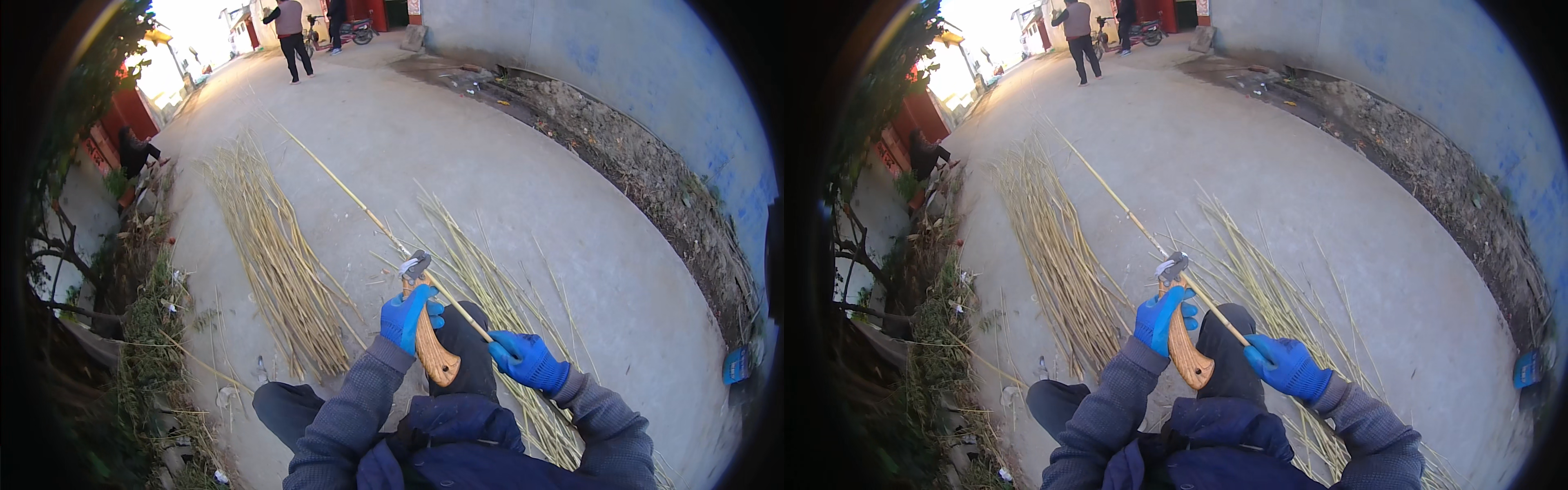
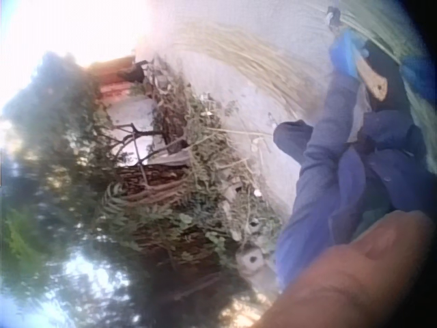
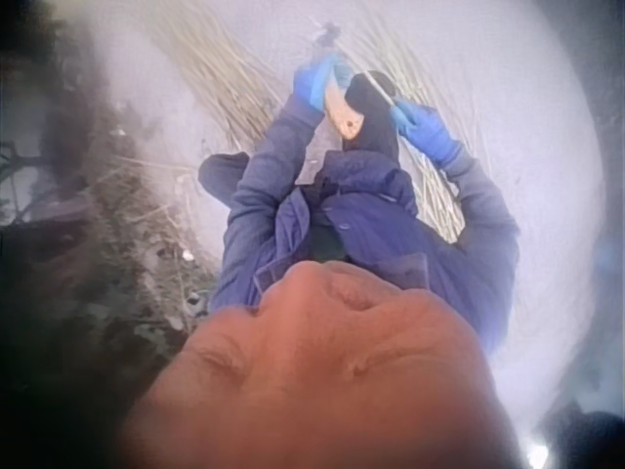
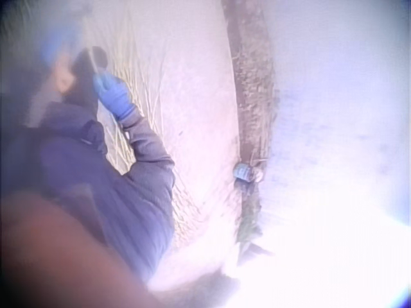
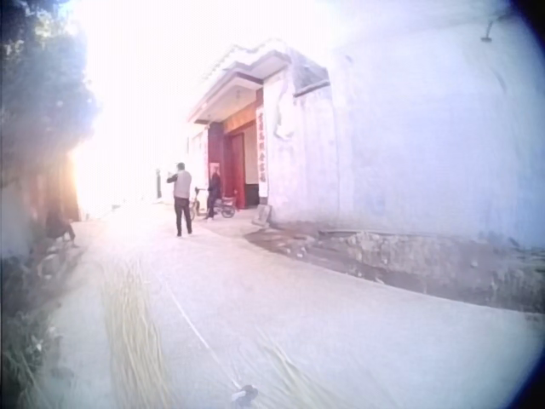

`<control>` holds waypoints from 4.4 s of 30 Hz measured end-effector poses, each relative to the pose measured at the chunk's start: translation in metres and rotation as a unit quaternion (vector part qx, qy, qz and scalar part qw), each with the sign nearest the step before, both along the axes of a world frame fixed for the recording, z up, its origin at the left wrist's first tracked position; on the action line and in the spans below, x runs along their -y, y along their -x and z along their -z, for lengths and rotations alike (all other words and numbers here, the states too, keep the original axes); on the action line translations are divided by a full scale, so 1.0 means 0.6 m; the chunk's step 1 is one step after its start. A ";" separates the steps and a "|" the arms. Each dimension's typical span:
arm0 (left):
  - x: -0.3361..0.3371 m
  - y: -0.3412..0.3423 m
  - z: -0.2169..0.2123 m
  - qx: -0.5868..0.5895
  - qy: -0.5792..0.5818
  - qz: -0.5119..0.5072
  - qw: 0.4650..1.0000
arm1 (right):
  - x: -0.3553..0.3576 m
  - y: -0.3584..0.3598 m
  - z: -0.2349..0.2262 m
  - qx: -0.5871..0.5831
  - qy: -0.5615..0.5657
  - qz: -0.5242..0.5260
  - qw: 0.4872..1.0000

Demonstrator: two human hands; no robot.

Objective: The person sits on the ground and uses pruning shears to trim long, thin sticks. They repeatedly pick up sticks, cut them, and place the trimmed pieces aside.

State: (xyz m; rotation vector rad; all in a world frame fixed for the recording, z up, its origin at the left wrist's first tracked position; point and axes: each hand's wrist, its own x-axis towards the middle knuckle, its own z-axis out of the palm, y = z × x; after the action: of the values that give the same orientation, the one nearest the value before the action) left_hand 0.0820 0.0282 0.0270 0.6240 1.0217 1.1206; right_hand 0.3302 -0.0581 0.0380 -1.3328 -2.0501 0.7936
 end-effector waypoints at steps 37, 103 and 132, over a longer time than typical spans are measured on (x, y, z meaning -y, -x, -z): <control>-0.105 0.305 0.092 -0.050 -0.018 -0.130 0.990 | 0.280 -0.146 0.086 0.176 0.019 -0.040 0.983; 0.068 0.566 0.095 -0.045 0.009 -0.317 0.947 | -0.456 0.070 0.377 0.491 0.068 -0.146 0.856; 0.066 0.564 0.060 -0.001 0.137 -0.224 0.965 | -0.465 0.622 0.667 0.008 0.433 -0.166 0.886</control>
State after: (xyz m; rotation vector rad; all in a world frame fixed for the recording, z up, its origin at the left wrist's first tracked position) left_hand -0.2565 -0.0116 -0.0090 0.1711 1.3316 1.3364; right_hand -0.0430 0.2208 -0.3621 -1.3944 -2.0205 2.0263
